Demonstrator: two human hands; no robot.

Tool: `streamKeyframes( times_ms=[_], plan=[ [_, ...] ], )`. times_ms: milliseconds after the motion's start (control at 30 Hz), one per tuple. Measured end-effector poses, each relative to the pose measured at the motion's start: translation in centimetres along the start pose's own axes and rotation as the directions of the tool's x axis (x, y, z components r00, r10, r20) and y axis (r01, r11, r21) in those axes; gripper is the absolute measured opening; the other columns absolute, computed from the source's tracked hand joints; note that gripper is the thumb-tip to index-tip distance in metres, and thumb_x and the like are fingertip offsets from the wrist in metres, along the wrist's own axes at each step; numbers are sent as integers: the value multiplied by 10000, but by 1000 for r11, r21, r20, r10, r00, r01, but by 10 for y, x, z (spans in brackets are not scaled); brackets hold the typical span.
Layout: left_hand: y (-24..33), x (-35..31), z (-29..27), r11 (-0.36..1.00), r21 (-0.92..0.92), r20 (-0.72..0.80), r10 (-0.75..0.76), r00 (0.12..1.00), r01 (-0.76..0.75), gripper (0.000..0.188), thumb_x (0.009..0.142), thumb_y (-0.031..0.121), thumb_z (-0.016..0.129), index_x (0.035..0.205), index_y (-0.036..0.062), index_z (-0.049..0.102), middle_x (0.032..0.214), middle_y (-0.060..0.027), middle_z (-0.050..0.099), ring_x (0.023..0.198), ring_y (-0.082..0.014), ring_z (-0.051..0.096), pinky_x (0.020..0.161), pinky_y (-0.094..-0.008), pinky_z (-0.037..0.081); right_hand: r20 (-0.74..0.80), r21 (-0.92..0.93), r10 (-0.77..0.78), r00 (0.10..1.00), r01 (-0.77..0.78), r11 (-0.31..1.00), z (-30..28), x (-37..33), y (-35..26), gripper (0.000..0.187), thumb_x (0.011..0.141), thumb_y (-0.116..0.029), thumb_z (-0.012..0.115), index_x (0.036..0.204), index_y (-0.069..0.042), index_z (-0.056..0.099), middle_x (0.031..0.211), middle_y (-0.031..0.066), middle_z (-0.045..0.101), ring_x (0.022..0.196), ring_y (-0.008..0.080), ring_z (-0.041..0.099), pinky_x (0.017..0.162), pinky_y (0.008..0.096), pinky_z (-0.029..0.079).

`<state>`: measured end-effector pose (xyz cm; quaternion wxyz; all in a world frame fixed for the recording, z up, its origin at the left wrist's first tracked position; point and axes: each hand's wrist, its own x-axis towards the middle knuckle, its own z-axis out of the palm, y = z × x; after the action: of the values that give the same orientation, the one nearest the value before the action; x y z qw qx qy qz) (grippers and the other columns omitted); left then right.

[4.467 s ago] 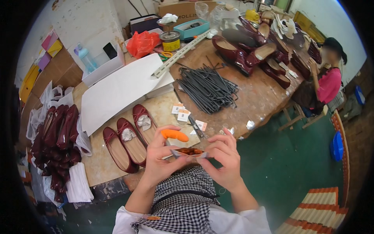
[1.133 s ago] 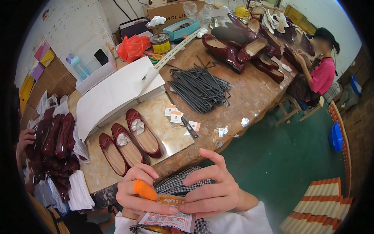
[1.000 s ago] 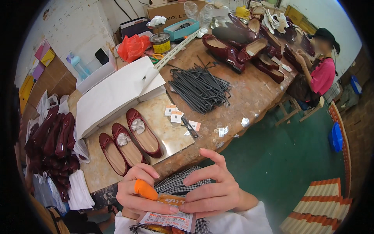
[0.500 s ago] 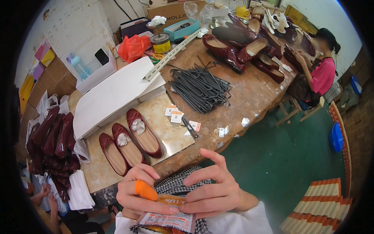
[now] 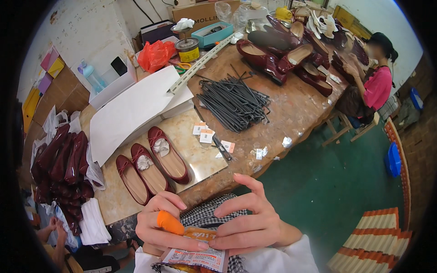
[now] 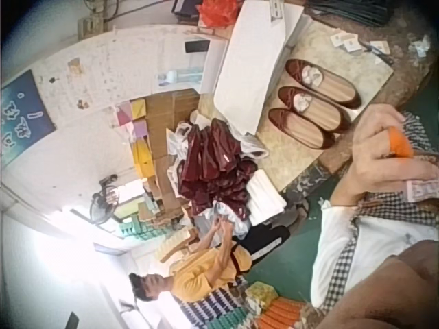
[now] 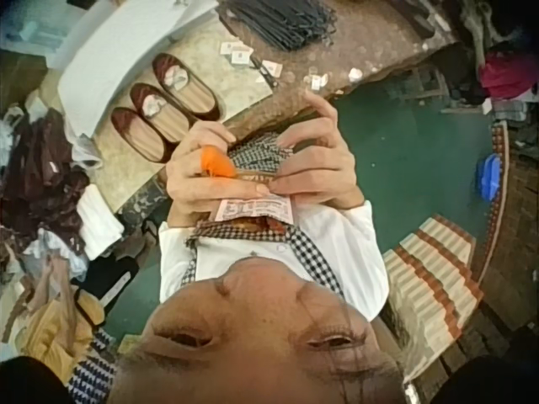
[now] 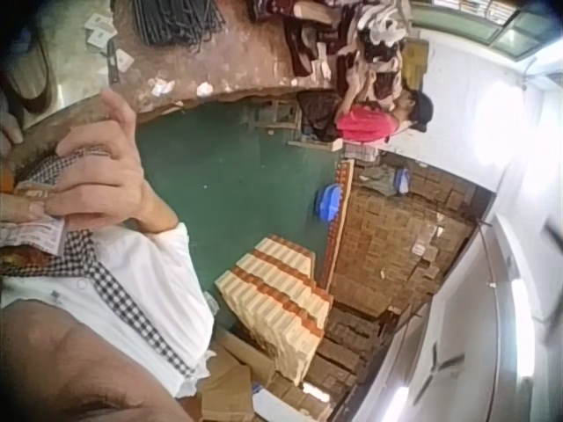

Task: The person inserts a metal shoe tree into a maroon flat shoe to maintain its shape. They then stuff a white tissue into the shoe's opening. The person picks up a small packet, opens it, and appears to inspect the contents before placing the packet down. Finally, they handle another pair of maroon shoes, inserting a shoe tree into one of them.

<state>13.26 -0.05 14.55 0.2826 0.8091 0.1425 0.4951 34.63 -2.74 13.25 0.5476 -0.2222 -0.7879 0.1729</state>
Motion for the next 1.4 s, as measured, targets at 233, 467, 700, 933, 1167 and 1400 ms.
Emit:
streamKeyframes(
  times_ms=[233,467,700,933,1167,1400],
  plan=[
    [-3,-1,1,1000,-23,15,-6,1000,6,338,578,212,664,894,226,784,683,54,448,721,-148,506,723,-329,513,-20,-3,13,1000,-13,1000,0,-2,0,166,740,-304,725,841,-177,762,802,-95,649,934,180,602,1081,554,254],
    [-1,-3,2,1000,-13,-17,-5,1000,5,344,579,232,649,895,223,785,678,45,435,718,-146,510,708,-330,512,-8,-10,5,1000,-5,1000,1,-1,0,167,734,-305,726,833,-176,762,784,-93,647,920,184,608,1077,559,259],
    [-2,-4,2,1000,-15,-19,-6,1000,5,332,590,216,653,895,221,785,676,44,432,703,-147,510,701,-330,510,-19,-7,-7,1000,7,1000,2,-1,1,171,730,-309,729,831,-174,762,781,-90,647,915,187,610,1076,559,264],
    [-4,0,5,999,-18,-61,29,998,-30,242,563,234,680,772,187,794,646,66,495,660,-112,456,670,-302,484,-13,-14,-7,1000,7,1000,1,1,1,161,727,-299,734,822,-171,761,783,-87,648,915,190,612,1076,558,264],
    [-6,-1,3,999,-23,-45,42,998,-43,275,567,218,686,820,197,791,658,58,474,681,-126,476,683,-311,492,-22,-1,-14,1000,14,1000,3,2,2,152,728,-291,735,821,-173,761,788,-86,648,916,188,612,1076,556,265],
    [-2,-3,0,1000,-24,-30,12,999,-12,351,574,205,652,900,218,784,682,45,435,718,-152,510,707,-325,504,-3,-2,-21,1000,21,1000,3,4,2,154,725,-288,736,823,-171,760,788,-84,647,922,189,610,1076,557,266]
  ],
)
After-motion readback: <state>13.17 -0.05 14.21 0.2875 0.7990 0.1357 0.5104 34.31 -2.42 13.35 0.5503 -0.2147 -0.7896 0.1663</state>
